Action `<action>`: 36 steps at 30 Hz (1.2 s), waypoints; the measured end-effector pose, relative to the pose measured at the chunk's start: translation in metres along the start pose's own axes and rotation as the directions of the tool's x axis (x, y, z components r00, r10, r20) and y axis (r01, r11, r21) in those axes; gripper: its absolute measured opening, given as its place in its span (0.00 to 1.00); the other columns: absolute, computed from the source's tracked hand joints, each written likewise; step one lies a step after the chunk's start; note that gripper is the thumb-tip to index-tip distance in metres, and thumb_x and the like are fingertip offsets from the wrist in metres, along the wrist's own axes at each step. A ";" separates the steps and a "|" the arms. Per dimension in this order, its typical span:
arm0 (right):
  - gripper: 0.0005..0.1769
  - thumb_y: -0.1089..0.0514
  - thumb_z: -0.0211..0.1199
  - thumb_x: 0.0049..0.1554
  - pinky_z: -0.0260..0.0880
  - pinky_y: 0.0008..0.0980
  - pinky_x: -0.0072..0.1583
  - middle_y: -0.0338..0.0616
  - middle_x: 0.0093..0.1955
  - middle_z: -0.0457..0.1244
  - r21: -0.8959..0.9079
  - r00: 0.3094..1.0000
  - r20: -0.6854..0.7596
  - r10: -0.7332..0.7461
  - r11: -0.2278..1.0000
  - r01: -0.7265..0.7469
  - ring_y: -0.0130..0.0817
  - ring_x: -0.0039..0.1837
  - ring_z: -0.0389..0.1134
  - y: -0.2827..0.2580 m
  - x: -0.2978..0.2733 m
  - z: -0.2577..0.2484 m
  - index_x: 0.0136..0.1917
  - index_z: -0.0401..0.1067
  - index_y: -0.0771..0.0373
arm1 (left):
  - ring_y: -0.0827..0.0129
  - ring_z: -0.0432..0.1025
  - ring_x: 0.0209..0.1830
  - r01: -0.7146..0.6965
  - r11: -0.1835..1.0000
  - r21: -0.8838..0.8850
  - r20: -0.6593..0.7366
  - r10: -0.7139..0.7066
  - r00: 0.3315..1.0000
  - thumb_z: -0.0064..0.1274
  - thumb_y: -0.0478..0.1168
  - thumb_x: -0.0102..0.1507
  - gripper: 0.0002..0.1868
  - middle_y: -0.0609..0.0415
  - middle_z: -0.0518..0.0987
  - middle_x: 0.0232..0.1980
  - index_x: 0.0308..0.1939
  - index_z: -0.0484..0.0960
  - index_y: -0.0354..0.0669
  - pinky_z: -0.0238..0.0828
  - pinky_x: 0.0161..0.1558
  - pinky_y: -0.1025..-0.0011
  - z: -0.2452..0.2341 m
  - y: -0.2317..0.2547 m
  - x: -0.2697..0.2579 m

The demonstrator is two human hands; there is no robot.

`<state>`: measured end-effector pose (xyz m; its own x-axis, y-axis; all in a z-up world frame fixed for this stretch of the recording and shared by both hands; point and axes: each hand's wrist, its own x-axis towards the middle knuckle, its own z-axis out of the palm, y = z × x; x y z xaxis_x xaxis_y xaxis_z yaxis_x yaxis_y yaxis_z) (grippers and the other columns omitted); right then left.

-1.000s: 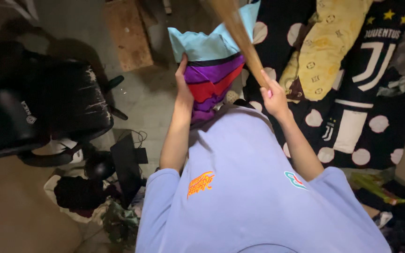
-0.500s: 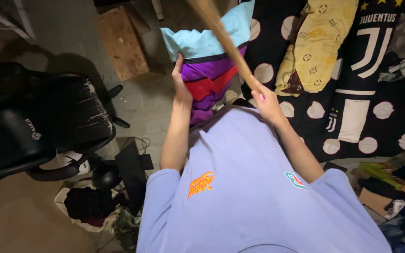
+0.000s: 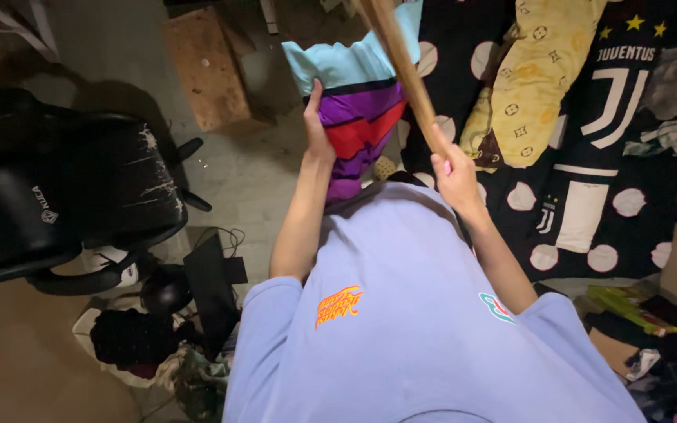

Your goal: The person uses a broom to repeatedly hit and brush two different pillows, one multicolored and one yellow with a brown pattern, in a cluttered room.

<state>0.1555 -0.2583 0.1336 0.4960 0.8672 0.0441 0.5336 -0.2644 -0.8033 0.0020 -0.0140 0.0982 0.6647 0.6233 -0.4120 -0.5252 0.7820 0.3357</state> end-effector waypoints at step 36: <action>0.30 0.60 0.54 0.71 0.71 0.43 0.59 0.63 0.72 0.62 -0.069 0.990 -0.129 -0.058 0.996 0.049 0.59 0.59 0.70 0.002 0.000 0.003 0.83 0.54 0.54 | 0.50 0.76 0.62 0.087 0.994 0.068 0.109 -0.094 0.990 0.40 0.58 0.72 0.35 0.37 0.77 0.65 0.68 0.70 0.30 0.73 0.66 0.54 0.010 -0.022 0.001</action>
<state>0.1538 -0.2577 0.1303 0.5484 0.8194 0.1668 0.6036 -0.2499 -0.7571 0.0196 -0.0307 0.0984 0.7649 0.5426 -0.3472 -0.4283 0.8309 0.3552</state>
